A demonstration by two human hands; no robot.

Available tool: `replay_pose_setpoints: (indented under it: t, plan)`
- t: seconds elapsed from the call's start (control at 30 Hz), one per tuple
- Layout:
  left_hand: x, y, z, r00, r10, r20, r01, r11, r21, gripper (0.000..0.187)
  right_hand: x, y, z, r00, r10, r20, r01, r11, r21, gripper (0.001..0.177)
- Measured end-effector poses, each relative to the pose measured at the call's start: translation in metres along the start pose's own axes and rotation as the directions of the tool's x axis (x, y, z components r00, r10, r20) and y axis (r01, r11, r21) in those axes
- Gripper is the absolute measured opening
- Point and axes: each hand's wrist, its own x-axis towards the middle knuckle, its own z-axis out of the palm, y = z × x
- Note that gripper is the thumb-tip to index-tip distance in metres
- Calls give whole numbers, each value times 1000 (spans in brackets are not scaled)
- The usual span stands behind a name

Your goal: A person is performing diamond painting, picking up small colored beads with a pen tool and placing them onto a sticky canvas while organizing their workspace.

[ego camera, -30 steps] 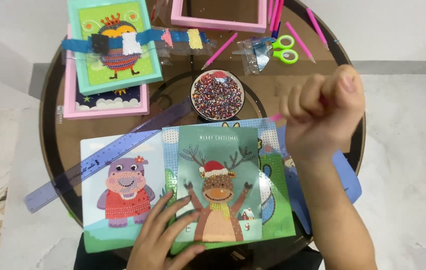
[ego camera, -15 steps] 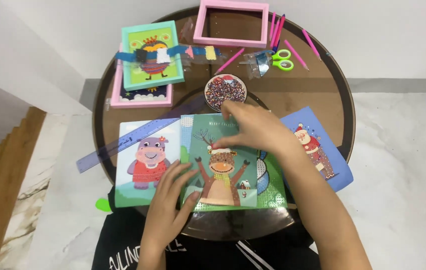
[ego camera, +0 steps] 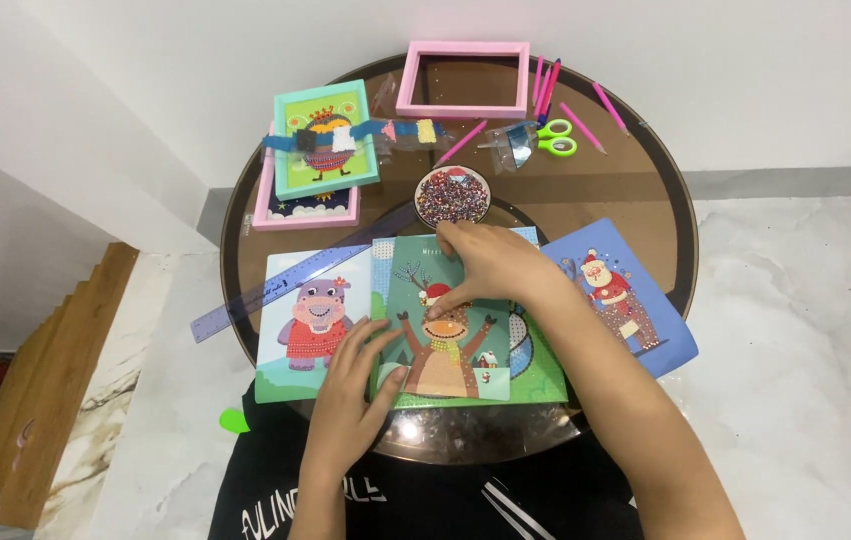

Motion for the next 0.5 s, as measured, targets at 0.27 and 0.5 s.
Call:
replay_pose_setpoints:
  t: [0.27, 0.5]
  plan:
    - [-1, -7, 3, 1000, 23, 7, -24, 1000, 19, 50, 4, 10, -4, 971, -135, -198, 168, 972, 164, 58]
    - [0, -10, 2, 996, 35, 77, -36, 999, 8, 55, 19, 34, 4, 593, -83, -801, 422, 880, 220, 32]
